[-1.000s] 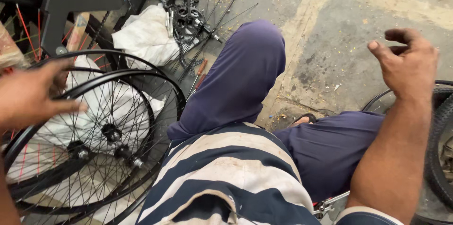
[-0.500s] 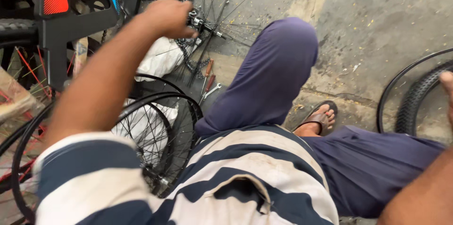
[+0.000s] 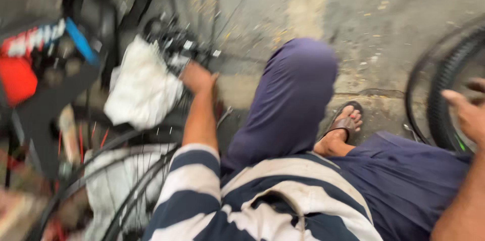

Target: The person sits on the floor and installs a tire onto a bicycle wheel rim, then removes the tire and reassembles the wheel with spokes. The person handles the rim, tire, and spokes by hand, using tools visible nearby.

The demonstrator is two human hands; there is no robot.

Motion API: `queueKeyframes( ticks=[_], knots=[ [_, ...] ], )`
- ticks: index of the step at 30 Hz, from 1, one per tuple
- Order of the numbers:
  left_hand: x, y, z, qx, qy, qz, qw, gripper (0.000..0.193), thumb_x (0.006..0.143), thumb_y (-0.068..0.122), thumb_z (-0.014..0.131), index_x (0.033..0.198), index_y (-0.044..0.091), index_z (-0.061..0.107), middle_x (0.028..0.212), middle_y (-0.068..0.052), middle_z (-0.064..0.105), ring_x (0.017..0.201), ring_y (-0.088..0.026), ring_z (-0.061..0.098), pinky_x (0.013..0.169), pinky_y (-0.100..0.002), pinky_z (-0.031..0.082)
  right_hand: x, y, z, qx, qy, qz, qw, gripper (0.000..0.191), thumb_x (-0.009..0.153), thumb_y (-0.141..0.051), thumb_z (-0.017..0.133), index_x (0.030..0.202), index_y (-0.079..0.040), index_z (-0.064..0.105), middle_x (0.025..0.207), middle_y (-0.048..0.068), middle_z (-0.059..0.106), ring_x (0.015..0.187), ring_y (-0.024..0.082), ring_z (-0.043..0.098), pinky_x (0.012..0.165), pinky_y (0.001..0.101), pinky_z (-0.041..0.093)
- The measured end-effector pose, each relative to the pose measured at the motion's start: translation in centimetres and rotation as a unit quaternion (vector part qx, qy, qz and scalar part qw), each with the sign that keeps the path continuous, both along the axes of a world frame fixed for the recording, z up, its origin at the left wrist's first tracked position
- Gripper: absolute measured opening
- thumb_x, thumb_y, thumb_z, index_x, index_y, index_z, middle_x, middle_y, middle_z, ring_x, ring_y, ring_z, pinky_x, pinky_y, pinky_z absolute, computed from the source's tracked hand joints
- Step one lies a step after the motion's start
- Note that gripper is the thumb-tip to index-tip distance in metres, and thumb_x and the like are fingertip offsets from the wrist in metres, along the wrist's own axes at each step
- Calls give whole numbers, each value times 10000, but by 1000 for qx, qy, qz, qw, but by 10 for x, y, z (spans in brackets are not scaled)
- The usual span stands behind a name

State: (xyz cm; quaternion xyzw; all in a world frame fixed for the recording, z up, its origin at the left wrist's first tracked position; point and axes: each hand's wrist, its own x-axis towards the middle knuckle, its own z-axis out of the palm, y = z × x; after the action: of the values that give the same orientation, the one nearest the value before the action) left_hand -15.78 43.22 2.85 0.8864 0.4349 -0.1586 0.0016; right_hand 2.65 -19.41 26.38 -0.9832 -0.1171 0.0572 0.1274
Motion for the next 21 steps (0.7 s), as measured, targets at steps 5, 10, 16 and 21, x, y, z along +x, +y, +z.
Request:
queueKeyframes(
  ticks=[5, 10, 16, 21],
  knots=[
    [-7, 0, -16, 101, -46, -75, 991, 756, 661, 496, 744, 1231, 20, 605, 1317, -165, 615, 1196, -362, 583, 989, -541, 413, 16, 28, 9, -73, 1, -40, 997, 572, 885, -472, 814, 1248, -40, 718, 1191, 215, 707, 1107, 400, 650, 967, 496, 509],
    [-18, -4, -6, 21, 0, -18, 1000, 689, 793, 411, 746, 1347, 43, 566, 1387, -158, 579, 1302, -334, 563, 952, -551, 487, 21, 54, 16, -36, -37, -27, 998, 496, 832, -414, 798, 1191, -85, 704, 1186, 168, 693, 1130, 378, 642, 958, 481, 515],
    [-20, -20, 9, 38, -4, 2, 999, 669, 768, 481, 813, 1262, 70, 630, 1311, -142, 657, 1238, -331, 614, 991, -495, 474, 22, 63, 23, -43, -3, -44, 998, 479, 816, -413, 790, 1176, -113, 692, 1164, 146, 683, 1116, 361, 647, 943, 480, 524],
    [-15, -31, 9, 31, 7, 35, 999, 779, 711, 517, 870, 1278, 54, 601, 1300, -131, 658, 1219, -292, 623, 1046, -474, 429, 17, 61, 26, -55, 8, -48, 997, 474, 821, -413, 780, 1188, -128, 688, 1191, 135, 678, 1120, 362, 645, 938, 488, 523]
  ],
)
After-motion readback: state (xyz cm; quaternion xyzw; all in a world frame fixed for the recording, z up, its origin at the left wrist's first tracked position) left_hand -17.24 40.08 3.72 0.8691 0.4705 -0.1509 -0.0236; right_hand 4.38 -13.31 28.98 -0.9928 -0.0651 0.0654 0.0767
